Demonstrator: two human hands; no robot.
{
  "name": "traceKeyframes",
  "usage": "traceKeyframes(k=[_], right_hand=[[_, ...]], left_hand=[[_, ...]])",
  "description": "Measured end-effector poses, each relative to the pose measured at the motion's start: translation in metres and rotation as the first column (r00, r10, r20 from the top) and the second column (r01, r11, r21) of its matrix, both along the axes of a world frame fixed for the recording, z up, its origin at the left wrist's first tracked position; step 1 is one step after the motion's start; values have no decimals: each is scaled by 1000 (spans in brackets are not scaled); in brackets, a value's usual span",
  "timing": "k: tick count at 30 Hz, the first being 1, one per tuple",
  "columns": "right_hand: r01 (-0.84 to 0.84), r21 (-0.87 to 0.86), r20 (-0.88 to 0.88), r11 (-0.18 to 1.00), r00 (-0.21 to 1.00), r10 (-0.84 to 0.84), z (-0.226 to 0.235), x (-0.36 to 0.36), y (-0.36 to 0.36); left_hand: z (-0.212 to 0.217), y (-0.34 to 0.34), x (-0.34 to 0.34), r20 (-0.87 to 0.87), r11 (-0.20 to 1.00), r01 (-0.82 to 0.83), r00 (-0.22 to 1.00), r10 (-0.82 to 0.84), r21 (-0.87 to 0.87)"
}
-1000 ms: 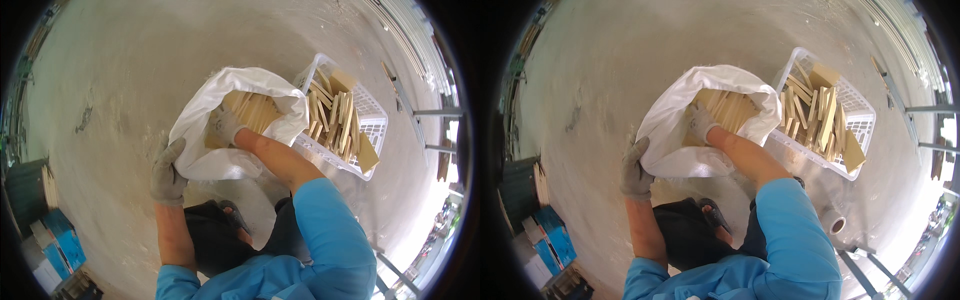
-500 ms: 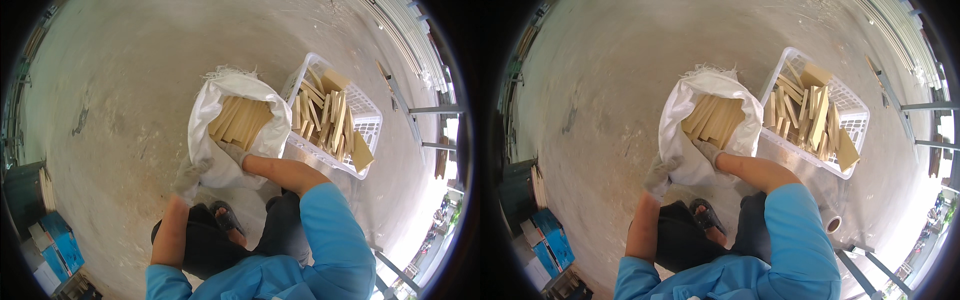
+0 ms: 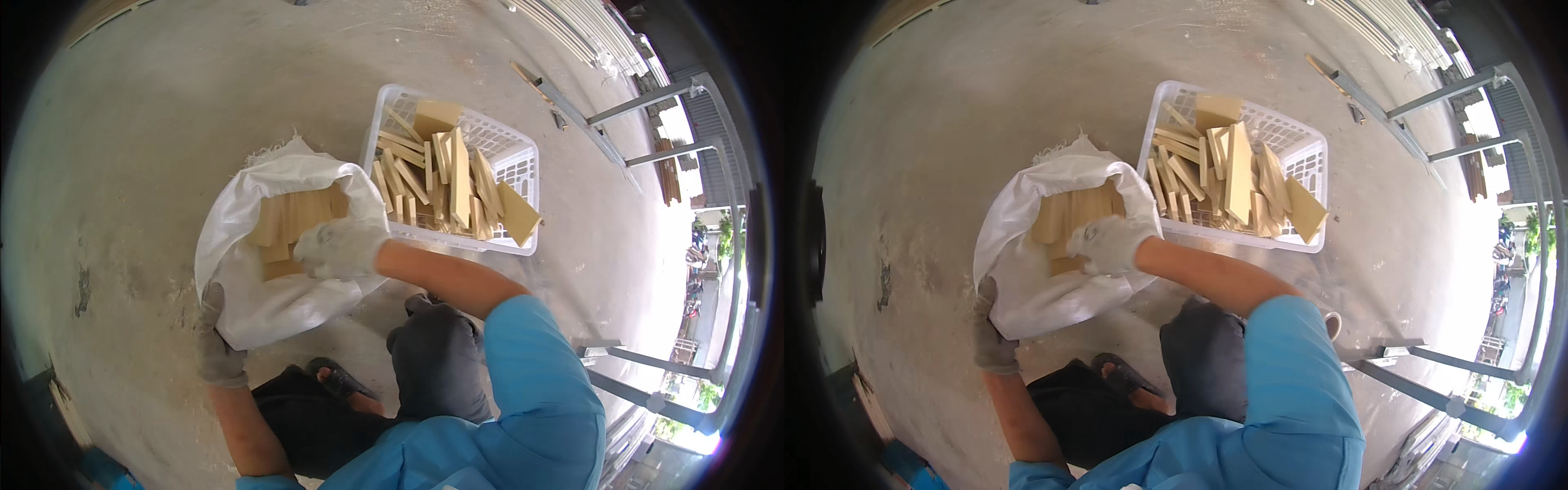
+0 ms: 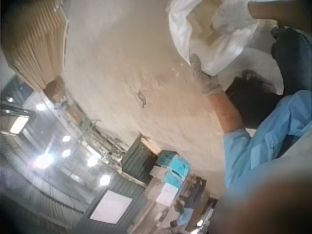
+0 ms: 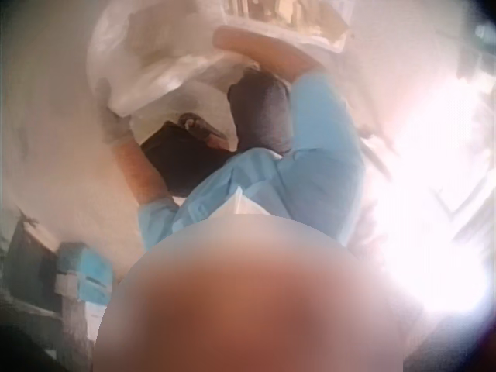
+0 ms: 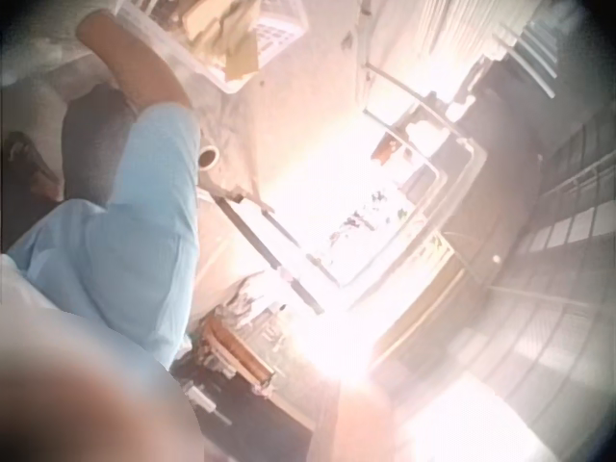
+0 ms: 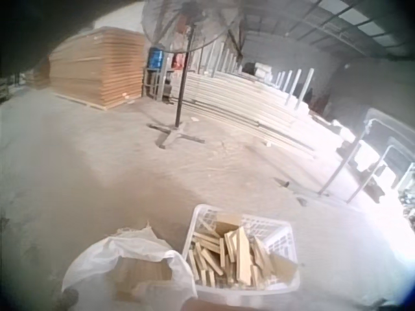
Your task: The person puts on gloves and briefly handles a clipboard with papers. They then walk to a crate of wooden pieces, pick up a white sack, and transfer the wooden pieces from the crate into the sack one by one.
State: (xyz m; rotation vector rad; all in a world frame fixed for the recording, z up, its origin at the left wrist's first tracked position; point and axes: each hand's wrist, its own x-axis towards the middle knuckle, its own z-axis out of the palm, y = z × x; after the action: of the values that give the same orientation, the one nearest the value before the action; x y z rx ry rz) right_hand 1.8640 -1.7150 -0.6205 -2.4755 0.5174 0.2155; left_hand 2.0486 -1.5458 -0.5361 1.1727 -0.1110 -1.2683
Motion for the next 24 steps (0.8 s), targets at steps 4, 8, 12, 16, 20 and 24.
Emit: traceKeyframes(k=[4,8,12,16,20,24], right_hand=[[700,-218,250,680,714,-654,85,-69,-58],[731,-539,44,417,520,-853,78,-107,-115],[717,-474,-145,510,508,-849,42,-129,-138],[836,-388,-10,388,418,-909,34,-177,-138],[825,-465,169,321,439,-882,25,-204,-120],[944,-144,267,297,326,-907,43,-198,-103]], left_hand=[[-5,-6,1,-23,997,-12,1000,11,-71],[-7,-14,0,-45,993,-25,999,20,-112],[-4,-18,3,-15,994,29,999,-31,-109],[-3,-11,3,12,998,-22,1000,23,-62],[-2,-10,4,-5,990,8,1000,-9,-141],[7,-12,10,44,999,6,999,-4,-53]])
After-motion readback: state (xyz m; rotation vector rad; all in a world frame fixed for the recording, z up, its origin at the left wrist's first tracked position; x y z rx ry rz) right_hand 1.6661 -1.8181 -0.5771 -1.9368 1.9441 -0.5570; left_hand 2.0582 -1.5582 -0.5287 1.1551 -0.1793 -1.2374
